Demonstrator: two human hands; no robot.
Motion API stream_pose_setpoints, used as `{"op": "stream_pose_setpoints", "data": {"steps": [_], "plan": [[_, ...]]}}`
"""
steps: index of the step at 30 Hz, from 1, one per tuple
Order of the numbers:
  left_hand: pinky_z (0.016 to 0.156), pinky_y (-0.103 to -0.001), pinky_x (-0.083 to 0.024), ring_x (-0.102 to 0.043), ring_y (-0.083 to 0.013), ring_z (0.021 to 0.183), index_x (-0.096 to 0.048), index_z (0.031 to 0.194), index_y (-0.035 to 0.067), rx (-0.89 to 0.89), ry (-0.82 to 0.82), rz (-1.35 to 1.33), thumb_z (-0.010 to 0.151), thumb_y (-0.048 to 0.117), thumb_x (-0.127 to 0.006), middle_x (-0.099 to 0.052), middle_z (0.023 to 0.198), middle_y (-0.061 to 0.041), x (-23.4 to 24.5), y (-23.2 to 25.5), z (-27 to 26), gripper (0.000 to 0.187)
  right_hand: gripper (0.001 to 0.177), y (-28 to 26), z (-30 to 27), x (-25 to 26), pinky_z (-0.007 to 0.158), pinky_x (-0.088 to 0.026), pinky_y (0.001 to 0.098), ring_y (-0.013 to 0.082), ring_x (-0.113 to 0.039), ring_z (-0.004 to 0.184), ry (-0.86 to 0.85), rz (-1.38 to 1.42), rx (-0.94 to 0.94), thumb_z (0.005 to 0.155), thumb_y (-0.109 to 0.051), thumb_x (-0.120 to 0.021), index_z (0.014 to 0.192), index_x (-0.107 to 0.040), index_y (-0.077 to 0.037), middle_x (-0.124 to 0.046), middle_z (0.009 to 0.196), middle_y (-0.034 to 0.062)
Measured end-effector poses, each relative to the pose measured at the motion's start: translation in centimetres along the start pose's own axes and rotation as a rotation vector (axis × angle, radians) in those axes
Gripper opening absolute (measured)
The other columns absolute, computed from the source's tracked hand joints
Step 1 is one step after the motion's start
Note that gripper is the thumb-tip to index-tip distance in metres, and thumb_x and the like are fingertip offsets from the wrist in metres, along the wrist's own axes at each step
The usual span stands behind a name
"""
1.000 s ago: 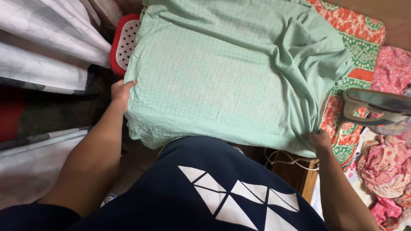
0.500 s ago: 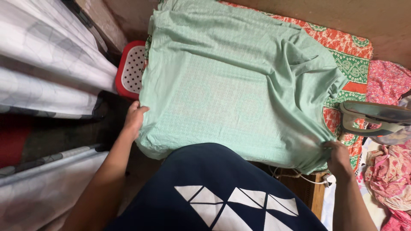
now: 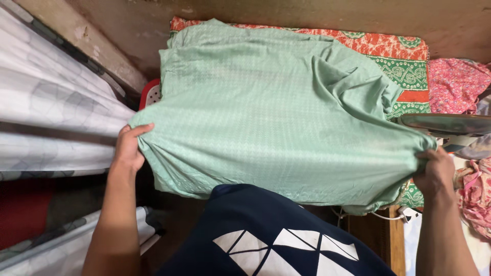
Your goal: The person irons a light green patterned cloth on a patterned ironing board. They repeatedly smooth the fabric with their hands, move the iron across different sections, and fold the cloth multiple times while continuing to iron.
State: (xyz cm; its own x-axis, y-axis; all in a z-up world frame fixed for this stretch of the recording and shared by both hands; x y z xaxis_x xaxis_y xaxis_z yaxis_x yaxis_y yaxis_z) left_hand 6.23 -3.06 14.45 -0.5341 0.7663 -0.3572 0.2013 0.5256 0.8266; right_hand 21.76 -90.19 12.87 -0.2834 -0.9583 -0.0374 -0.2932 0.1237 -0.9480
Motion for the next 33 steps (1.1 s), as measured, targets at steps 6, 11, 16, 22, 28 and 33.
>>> {"op": "stream_pose_setpoints", "data": {"steps": [6,11,16,22,28,33], "plan": [[0.1,-0.044,-0.058,-0.072,-0.0303,0.106,-0.062,0.123,-0.006,-0.179,-0.025,-0.189,0.085,0.001,-0.07,-0.071,0.118,-0.017,-4.4,4.2,5.4,0.04,0.057,-8.9,3.4,-9.6,0.104,-0.055,0.0564,0.0311,-0.066,0.123,-0.128,0.106,0.122,0.088,0.009,-0.041,0.134,-0.064,-0.015,-0.064,0.133,0.0098],[0.101,-0.048,-0.062,-0.071,-0.0342,0.112,-0.057,0.121,0.003,-0.205,0.085,-0.221,0.083,0.004,-0.074,-0.069,0.118,-0.017,-7.7,8.0,10.7,0.041,0.06,-15.5,8.5,-13.8,0.112,-0.054,0.0539,0.0338,-0.068,0.132,-0.289,0.219,0.304,0.09,0.012,-0.036,0.137,-0.063,-0.013,-0.065,0.14,0.0143],[0.101,-0.048,-0.059,-0.068,-0.0313,0.111,-0.059,0.122,0.004,-0.289,0.031,-0.165,0.089,0.008,-0.075,-0.067,0.121,-0.016,-9.9,9.1,15.0,0.037,0.066,-16.9,13.4,-14.3,0.112,-0.06,0.0482,0.0295,-0.068,0.127,-0.327,0.043,0.434,0.086,0.018,-0.031,0.137,-0.063,-0.009,-0.068,0.134,0.0128],[0.096,-0.042,-0.053,-0.066,-0.0217,0.11,-0.064,0.122,0.01,-0.187,0.199,0.089,0.094,0.016,-0.067,-0.07,0.122,-0.008,-7.6,4.6,16.8,0.029,0.063,-10.3,17.0,-13.8,0.088,-0.057,0.0301,0.017,-0.066,0.107,-0.202,-0.276,0.364,0.085,0.016,-0.033,0.134,-0.063,-0.009,-0.07,0.123,0.0051],[0.098,-0.043,-0.055,-0.067,-0.0244,0.11,-0.065,0.124,0.008,-0.181,0.165,0.006,0.097,0.013,-0.064,-0.071,0.121,-0.009,-5.7,2.0,18.6,0.027,0.049,-7.6,19.7,-11.4,0.076,-0.052,0.032,0.0163,-0.062,0.095,0.0,-0.41,0.269,0.09,0.012,-0.047,0.129,-0.064,-0.011,-0.068,0.114,0.0036],[0.099,-0.042,-0.054,-0.066,-0.0247,0.111,-0.063,0.125,0.008,-0.161,0.238,0.089,0.099,0.013,-0.062,-0.07,0.123,-0.011,-4.7,1.4,19.1,0.026,0.047,-6.8,20.1,-12.2,0.068,-0.053,0.0314,0.0169,-0.062,0.09,-0.023,-0.498,0.275,0.087,0.013,-0.049,0.127,-0.062,-0.009,-0.067,0.111,0.0046]]}}
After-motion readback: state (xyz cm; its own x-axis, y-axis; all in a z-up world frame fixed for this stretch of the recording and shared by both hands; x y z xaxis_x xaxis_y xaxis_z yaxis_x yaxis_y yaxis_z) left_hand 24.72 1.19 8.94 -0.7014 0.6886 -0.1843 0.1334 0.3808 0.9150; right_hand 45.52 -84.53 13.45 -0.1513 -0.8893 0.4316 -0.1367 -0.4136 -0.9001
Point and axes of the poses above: each hand's wrist, its own z-axis towards the middle knuckle, its own x-axis out of the back of the hand, y = z × x, the point moved 10 cm from there along z, towards the middle knuckle
